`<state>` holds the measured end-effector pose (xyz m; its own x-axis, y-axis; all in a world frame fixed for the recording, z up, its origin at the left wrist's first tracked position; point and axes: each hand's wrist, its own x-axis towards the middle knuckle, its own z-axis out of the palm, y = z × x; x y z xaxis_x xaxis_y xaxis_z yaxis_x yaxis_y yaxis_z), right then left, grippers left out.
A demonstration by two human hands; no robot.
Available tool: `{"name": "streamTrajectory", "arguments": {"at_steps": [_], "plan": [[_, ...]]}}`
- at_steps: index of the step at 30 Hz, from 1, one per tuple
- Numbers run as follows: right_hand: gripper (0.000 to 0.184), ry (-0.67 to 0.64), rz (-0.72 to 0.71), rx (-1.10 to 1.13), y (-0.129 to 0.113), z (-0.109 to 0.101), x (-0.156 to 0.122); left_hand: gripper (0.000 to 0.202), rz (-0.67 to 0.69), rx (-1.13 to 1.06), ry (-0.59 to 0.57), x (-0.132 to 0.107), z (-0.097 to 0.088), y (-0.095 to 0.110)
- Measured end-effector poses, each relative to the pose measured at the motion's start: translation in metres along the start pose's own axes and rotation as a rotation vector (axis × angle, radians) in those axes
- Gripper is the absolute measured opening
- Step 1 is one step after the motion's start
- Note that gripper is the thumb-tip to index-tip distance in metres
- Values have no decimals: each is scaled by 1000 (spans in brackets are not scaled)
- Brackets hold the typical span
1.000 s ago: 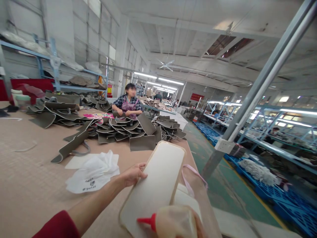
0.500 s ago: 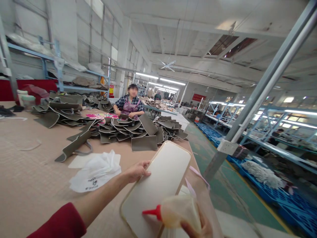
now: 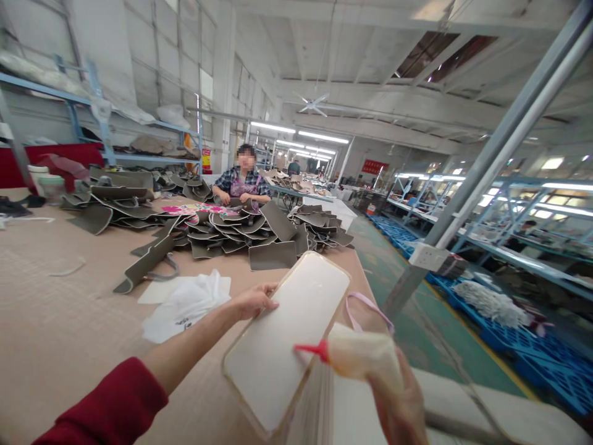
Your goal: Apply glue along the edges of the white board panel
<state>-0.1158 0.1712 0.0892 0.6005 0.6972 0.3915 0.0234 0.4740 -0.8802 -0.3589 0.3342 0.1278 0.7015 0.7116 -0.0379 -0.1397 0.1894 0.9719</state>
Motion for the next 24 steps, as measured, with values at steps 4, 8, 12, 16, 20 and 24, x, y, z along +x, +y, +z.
{"name": "streamTrajectory", "arguments": {"at_steps": [4,8,12,16,20,24], "plan": [[71,226,24,17,-15,4,23,63,16,-14,-112,0,4,2],[69,54,70,60,-13,11,12,67,0,4,-67,1,3,2],[65,114,-38,85,-21,15,18,68,-36,-6,-45,6,7,4],[63,126,-49,32,-18,15,23,69,-33,-17,-75,13,14,5],[64,-62,14,10,-8,15,17,70,-28,16,-67,19,16,2],[58,148,-127,110,-17,14,42,67,-32,38,-156,27,20,4]]}}
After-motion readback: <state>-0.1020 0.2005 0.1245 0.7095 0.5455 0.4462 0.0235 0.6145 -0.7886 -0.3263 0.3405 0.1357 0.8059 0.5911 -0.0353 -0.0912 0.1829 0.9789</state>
